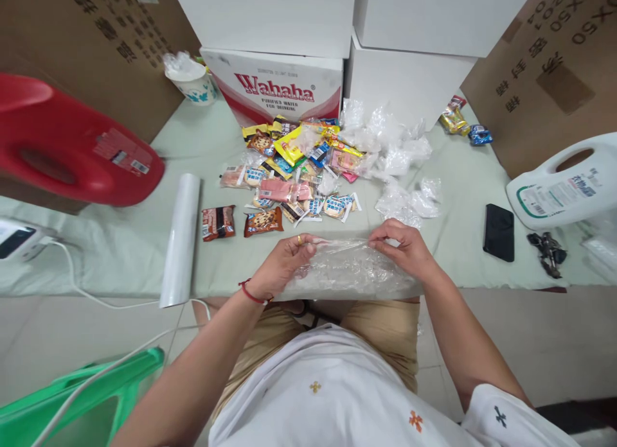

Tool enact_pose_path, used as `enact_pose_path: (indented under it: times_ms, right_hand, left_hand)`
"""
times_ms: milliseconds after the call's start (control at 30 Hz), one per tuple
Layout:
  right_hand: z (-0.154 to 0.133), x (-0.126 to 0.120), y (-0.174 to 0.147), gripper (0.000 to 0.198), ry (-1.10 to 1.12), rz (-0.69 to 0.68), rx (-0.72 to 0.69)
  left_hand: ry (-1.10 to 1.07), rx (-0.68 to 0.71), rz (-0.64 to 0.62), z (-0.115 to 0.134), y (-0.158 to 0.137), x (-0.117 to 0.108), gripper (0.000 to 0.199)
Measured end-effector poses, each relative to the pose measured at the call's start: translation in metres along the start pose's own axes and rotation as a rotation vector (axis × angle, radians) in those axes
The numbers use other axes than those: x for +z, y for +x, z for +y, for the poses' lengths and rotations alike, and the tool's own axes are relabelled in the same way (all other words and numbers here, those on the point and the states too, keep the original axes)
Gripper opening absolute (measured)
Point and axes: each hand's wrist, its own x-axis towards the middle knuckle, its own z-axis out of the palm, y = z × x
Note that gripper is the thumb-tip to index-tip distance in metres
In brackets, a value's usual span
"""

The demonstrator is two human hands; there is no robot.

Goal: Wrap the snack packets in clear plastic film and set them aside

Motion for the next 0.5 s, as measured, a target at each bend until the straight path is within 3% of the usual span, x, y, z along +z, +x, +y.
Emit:
enact_pose_path:
  times_ms: [133, 200, 367, 433, 500]
  right_hand:
    - [0.002, -0.005, -0.002, 0.02, -0.008, -0.044, 0.005]
    - [0.0, -0.006, -0.003, 0.02, -0.029, 0.002, 0.001]
    - [-0.031, 0.004, -0.015, 0.022, -0.033, 0.395, 0.134]
    - [-0.048, 0.019, -0.02, 0.029, 0.149, 0.371, 0.265]
    - [-0.06, 0.04, -0.021, 0.039, 0.368, 0.236, 0.372]
  left_hand:
    - [-0.103, -0.022, 0.111, -0.002, 0.001, 0.005, 0.055]
    - [-0.102, 0.006, 0.139, -0.005, 0.002, 0.007, 0.052]
    - [0.1, 0.261, 0.298, -0.013, -0.002, 0.019, 0.044]
    - [0.282, 0.37, 0.356, -0.014, -0.008, 0.028, 0.04]
    - [0.44, 0.439, 0.386, -0.016, -0.014, 0.039, 0.034]
